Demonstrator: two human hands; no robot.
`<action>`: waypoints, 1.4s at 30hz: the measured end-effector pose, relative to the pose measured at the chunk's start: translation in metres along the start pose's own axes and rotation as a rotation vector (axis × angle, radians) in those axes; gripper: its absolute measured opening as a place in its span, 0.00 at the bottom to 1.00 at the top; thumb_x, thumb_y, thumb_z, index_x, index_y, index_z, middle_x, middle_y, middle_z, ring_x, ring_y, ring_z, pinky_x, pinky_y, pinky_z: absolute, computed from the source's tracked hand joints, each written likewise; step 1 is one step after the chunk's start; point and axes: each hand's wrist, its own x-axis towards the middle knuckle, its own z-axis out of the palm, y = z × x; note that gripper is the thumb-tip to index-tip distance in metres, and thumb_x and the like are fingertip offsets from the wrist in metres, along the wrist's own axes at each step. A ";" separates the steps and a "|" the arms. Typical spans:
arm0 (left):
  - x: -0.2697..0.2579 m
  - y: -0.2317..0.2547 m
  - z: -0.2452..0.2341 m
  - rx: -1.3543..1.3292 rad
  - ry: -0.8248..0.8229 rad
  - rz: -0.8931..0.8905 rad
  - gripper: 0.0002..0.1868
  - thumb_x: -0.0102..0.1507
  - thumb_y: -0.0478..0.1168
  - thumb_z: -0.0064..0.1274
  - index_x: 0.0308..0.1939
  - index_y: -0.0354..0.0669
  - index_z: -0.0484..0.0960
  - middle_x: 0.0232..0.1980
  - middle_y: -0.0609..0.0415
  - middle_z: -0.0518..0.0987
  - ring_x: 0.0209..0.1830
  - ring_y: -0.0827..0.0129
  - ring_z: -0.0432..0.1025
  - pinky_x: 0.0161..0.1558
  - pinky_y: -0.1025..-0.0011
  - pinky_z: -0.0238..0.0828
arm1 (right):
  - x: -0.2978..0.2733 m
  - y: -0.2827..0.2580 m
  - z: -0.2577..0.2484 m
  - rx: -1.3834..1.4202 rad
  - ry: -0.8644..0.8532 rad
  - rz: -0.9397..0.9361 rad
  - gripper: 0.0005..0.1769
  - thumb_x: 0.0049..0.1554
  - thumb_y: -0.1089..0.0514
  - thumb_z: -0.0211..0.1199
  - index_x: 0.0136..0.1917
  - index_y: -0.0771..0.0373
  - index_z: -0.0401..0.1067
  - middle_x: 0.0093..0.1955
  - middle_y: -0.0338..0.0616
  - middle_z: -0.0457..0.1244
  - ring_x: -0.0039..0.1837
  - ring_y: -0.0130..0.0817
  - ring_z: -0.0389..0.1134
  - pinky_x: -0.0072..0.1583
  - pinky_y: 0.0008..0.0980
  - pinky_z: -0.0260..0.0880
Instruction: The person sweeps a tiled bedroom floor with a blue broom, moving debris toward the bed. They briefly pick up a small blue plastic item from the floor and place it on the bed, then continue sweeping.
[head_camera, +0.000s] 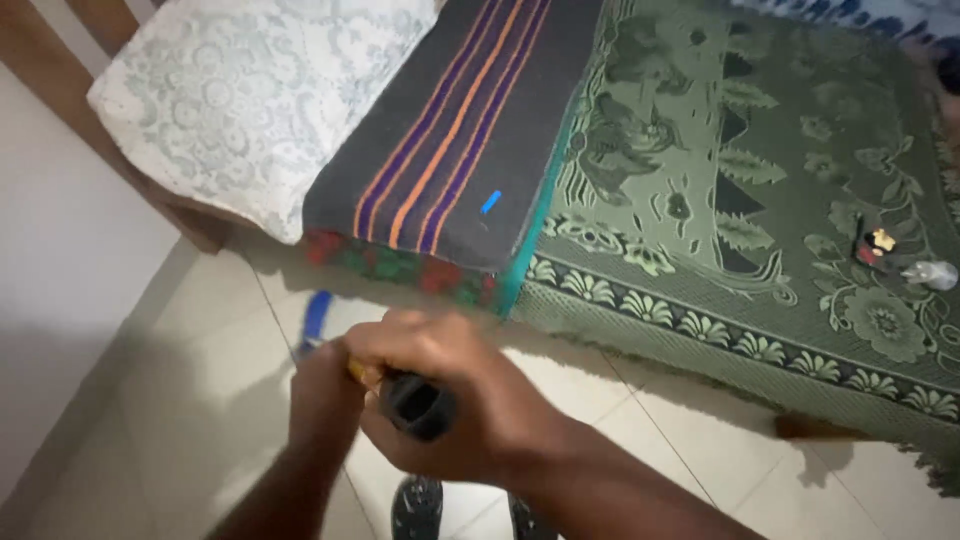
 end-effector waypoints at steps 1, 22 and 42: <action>-0.003 -0.007 0.005 -0.041 -0.046 -0.006 0.06 0.57 0.37 0.55 0.35 0.40 0.84 0.33 0.43 0.84 0.35 0.51 0.79 0.37 0.58 0.73 | -0.010 0.004 0.002 0.054 0.018 0.052 0.08 0.50 0.66 0.63 0.39 0.62 0.64 0.36 0.45 0.63 0.41 0.39 0.66 0.43 0.38 0.65; -0.002 0.060 0.134 -0.371 -0.125 0.267 0.13 0.62 0.44 0.49 0.43 0.46 0.86 0.41 0.45 0.86 0.43 0.50 0.80 0.45 0.61 0.75 | -0.093 0.043 -0.115 -0.122 0.034 0.207 0.05 0.51 0.63 0.60 0.39 0.62 0.65 0.37 0.46 0.64 0.41 0.39 0.66 0.43 0.38 0.66; 0.015 0.101 0.160 0.084 -0.213 0.186 0.08 0.55 0.41 0.60 0.32 0.39 0.83 0.35 0.45 0.84 0.40 0.49 0.79 0.39 0.59 0.72 | -0.109 0.039 -0.143 -0.126 0.112 0.312 0.05 0.54 0.60 0.62 0.39 0.62 0.68 0.36 0.45 0.64 0.38 0.38 0.69 0.41 0.38 0.68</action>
